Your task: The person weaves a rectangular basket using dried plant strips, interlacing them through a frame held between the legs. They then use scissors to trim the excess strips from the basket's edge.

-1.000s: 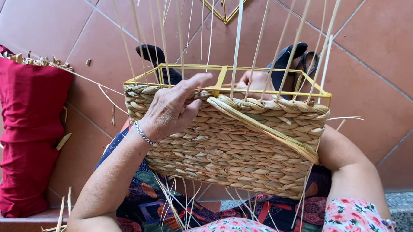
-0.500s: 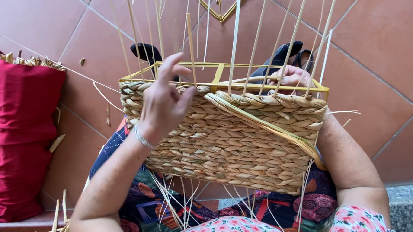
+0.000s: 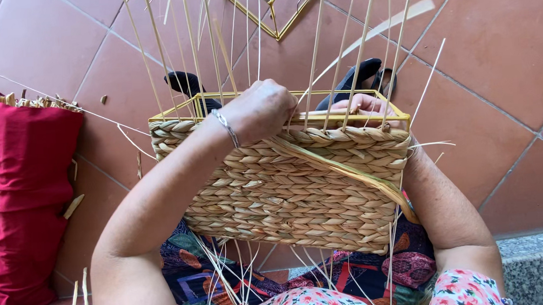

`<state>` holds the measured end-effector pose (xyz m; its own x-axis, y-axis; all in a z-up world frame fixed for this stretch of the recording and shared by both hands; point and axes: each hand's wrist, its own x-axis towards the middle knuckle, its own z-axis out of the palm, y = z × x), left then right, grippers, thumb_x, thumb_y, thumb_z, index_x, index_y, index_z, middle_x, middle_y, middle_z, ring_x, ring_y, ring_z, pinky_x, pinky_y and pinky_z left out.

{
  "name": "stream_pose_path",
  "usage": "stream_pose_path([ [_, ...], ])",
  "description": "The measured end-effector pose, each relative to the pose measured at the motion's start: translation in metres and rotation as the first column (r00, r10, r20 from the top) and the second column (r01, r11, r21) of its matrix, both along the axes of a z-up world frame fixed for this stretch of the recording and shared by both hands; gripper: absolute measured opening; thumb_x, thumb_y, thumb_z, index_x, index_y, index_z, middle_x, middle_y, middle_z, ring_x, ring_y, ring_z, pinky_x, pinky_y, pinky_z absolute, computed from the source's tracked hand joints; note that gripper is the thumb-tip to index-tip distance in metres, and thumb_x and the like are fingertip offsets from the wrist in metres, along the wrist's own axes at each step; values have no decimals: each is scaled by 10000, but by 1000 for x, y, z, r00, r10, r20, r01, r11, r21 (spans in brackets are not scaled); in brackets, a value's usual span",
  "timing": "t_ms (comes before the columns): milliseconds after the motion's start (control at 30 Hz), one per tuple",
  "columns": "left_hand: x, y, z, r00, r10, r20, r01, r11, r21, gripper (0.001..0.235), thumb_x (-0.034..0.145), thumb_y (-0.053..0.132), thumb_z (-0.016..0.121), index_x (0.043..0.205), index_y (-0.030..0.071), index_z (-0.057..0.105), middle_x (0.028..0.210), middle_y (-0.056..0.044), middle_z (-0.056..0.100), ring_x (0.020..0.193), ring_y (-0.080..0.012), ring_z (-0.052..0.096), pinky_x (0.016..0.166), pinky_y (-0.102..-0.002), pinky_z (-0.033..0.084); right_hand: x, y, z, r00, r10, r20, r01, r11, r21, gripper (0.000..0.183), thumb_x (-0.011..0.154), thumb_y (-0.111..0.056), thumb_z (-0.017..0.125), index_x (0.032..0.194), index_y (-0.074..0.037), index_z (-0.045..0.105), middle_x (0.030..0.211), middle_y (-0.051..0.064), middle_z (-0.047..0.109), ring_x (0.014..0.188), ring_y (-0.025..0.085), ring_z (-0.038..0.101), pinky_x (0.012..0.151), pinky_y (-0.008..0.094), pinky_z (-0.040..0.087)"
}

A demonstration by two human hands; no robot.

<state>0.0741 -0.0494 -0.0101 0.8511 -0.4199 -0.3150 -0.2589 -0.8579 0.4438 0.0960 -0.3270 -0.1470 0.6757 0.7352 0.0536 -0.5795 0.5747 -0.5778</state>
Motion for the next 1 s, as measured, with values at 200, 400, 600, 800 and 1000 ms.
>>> stream_pose_path([
  [200,-2,5,16,981,-177,-75,164,975,-151,173,931,180,673,1065,150,778,898,-158,754,836,-361,713,769,-470,557,-9,6,-6,997,-14,-80,20,997,75,271,1049,-215,665,1223,-18,599,1193,239,693,1108,310,710,936,426,598],
  [400,3,3,12,975,-175,-139,152,975,-162,300,836,63,616,1036,190,800,931,-97,783,872,-285,746,790,-427,574,1,-2,-33,998,-34,50,43,982,-186,221,1026,-87,668,1223,-13,602,1146,150,715,1037,190,726,895,325,604],
  [600,8,5,10,960,-113,-254,72,984,-166,219,728,167,693,931,111,752,796,-88,742,739,-248,715,690,-398,559,-12,3,-6,990,8,-142,-28,990,-139,225,1028,-91,687,1213,-16,585,1116,138,718,1013,194,722,854,309,594],
  [800,11,2,6,951,-117,-286,89,990,-110,426,662,271,757,1028,70,675,830,-70,732,754,-241,710,673,-387,551,-15,3,5,988,145,-52,-153,966,-206,377,976,-134,742,1270,20,564,1184,112,677,1095,171,680,955,307,561],
  [1000,8,1,6,962,-84,-262,75,996,-43,417,672,266,771,1028,79,660,800,-105,725,738,-288,703,660,-435,532,-12,18,-7,969,207,-137,-199,978,69,483,933,-143,778,1333,-25,535,1260,125,645,1144,194,677,988,291,543],
])
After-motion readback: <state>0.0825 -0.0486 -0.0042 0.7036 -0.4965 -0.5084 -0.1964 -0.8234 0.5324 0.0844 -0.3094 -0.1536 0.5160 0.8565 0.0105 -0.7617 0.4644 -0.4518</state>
